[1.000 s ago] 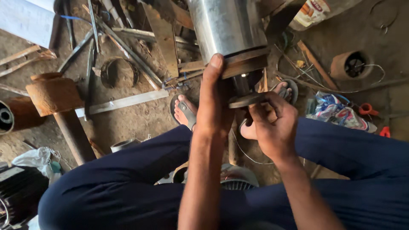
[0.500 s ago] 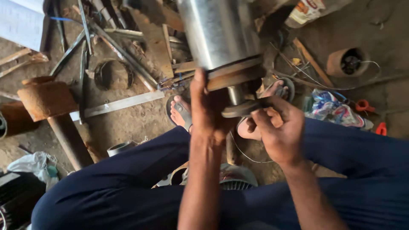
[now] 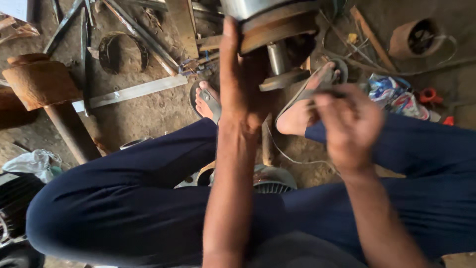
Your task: The person sits on the floor assembling a motor-driven machine. They fit a pulley and washers onto the motor shaft, thread and tighten components by hand, use a spanner to work on a fastener, and repeatedly press and rotate the pulley assembly to seat it on the shaft.
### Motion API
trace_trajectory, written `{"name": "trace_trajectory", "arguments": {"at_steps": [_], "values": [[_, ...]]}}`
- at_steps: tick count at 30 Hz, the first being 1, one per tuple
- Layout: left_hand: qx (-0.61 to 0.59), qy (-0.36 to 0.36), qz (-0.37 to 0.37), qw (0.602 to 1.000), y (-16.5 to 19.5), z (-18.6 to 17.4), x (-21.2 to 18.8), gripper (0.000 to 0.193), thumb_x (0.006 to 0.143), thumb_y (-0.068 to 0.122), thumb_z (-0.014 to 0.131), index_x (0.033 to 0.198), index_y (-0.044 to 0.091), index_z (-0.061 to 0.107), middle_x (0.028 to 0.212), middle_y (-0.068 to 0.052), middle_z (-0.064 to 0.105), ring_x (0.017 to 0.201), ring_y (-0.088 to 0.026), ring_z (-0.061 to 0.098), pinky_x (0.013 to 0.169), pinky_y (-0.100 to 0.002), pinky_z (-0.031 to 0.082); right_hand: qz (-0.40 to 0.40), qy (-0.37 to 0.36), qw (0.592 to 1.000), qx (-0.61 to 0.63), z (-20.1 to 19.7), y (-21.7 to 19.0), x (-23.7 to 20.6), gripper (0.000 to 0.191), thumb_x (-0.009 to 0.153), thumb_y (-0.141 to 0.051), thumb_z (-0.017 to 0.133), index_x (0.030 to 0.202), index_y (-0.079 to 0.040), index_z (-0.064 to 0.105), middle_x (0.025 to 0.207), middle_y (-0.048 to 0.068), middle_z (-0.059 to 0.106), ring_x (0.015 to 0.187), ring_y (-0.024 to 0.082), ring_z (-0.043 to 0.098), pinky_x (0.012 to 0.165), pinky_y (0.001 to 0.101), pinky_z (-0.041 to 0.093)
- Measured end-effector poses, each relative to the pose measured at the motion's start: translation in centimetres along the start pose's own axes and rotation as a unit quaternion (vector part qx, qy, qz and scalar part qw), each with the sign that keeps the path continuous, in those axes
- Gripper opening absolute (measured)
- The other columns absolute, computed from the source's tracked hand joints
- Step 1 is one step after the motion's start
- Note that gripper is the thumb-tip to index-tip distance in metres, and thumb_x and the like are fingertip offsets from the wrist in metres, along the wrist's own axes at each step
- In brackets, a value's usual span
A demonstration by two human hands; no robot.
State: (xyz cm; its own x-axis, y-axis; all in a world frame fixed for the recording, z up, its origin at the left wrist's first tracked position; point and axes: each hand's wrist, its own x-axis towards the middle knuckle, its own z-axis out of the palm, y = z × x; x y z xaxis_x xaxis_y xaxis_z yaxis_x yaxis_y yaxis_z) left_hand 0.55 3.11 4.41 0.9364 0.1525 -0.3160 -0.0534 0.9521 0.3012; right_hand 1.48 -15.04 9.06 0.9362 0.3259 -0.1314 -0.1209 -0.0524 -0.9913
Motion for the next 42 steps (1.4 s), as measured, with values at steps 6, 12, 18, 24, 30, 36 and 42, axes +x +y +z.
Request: {"name": "trace_trajectory", "arguments": {"at_steps": [6,12,18,24,30,36,42], "values": [[0.047,-0.028,0.011,0.998,1.1,0.3,0.7,0.081,0.097,0.06,0.062,0.15,0.002,0.046,0.14,-0.021,0.06,0.127,-0.036,0.059,0.108,-0.058,0.052,-0.203,0.002,0.974,-0.099,-0.1,-3.8,4.2,0.019,0.121,-0.019,0.059,0.119,0.0,0.054,0.114,0.007,0.068,0.099,0.012,0.063,0.089,0.024,0.053],[0.081,-0.026,-0.004,0.996,3.1,0.7,3.5,0.083,0.093,0.063,0.064,0.151,0.006,0.047,0.14,-0.017,0.061,0.129,-0.032,0.057,0.107,-0.051,0.045,-0.218,0.054,0.97,-0.092,2.6,-3.3,5.2,0.024,0.122,-0.023,0.058,0.113,-0.001,0.055,0.106,0.003,0.06,0.092,0.01,0.056,0.085,0.0233,0.05],[0.122,-0.014,-0.015,0.992,3.5,1.1,5.4,0.089,0.081,0.062,0.077,0.145,0.005,0.052,0.137,-0.016,0.062,0.126,-0.031,0.06,0.109,-0.049,0.047,-0.122,0.02,0.992,-0.007,4.2,-1.7,3.4,0.02,0.113,-0.026,0.055,0.114,-0.006,0.053,0.107,0.0,0.055,0.085,0.006,0.054,0.067,0.0206,0.053],[0.132,0.008,-0.02,0.991,3.7,2.4,5.1,0.086,0.079,0.059,0.077,0.139,0.002,0.055,0.124,-0.017,0.067,0.114,-0.029,0.066,0.101,-0.044,0.05,-0.17,-0.034,0.981,-0.084,4.6,-2.3,2.4,0.009,0.116,-0.008,0.062,0.116,0.0,0.059,0.107,0.005,0.058,0.077,0.007,0.06,0.073,0.021,0.052],[0.118,-0.02,-0.016,0.993,3.5,2.0,5.1,0.089,0.079,0.059,0.077,0.14,-0.001,0.055,0.125,-0.019,0.068,0.113,-0.029,0.066,0.103,-0.045,0.051,-0.239,-0.045,0.966,-0.089,3.7,-2.1,3.2,0.009,0.101,-0.002,0.067,0.11,-0.001,0.065,0.118,0.005,0.054,0.088,0.011,0.064,0.07,0.0241,0.059],[0.111,-0.018,-0.009,0.994,3.1,1.3,5.2,0.087,0.08,0.058,0.077,0.142,0.002,0.054,0.128,-0.018,0.067,0.116,-0.029,0.066,0.105,-0.046,0.049,-0.247,-0.008,0.96,-0.131,3.9,-1.1,2.9,0.014,0.111,-0.01,0.073,0.117,0.001,0.067,0.112,0.007,0.061,0.075,0.009,0.064,0.063,0.0208,0.052],[0.126,-0.006,0.003,0.992,3.3,1.7,5.1,0.088,0.081,0.06,0.075,0.145,0.003,0.054,0.132,-0.018,0.064,0.117,-0.03,0.063,0.101,-0.047,0.048,-0.244,0.015,0.956,-0.163,3.7,-0.9,2.8,0.012,0.105,-0.011,0.07,0.11,0.0,0.069,0.114,0.008,0.058,0.08,0.01,0.062,0.058,0.0223,0.054]]}}
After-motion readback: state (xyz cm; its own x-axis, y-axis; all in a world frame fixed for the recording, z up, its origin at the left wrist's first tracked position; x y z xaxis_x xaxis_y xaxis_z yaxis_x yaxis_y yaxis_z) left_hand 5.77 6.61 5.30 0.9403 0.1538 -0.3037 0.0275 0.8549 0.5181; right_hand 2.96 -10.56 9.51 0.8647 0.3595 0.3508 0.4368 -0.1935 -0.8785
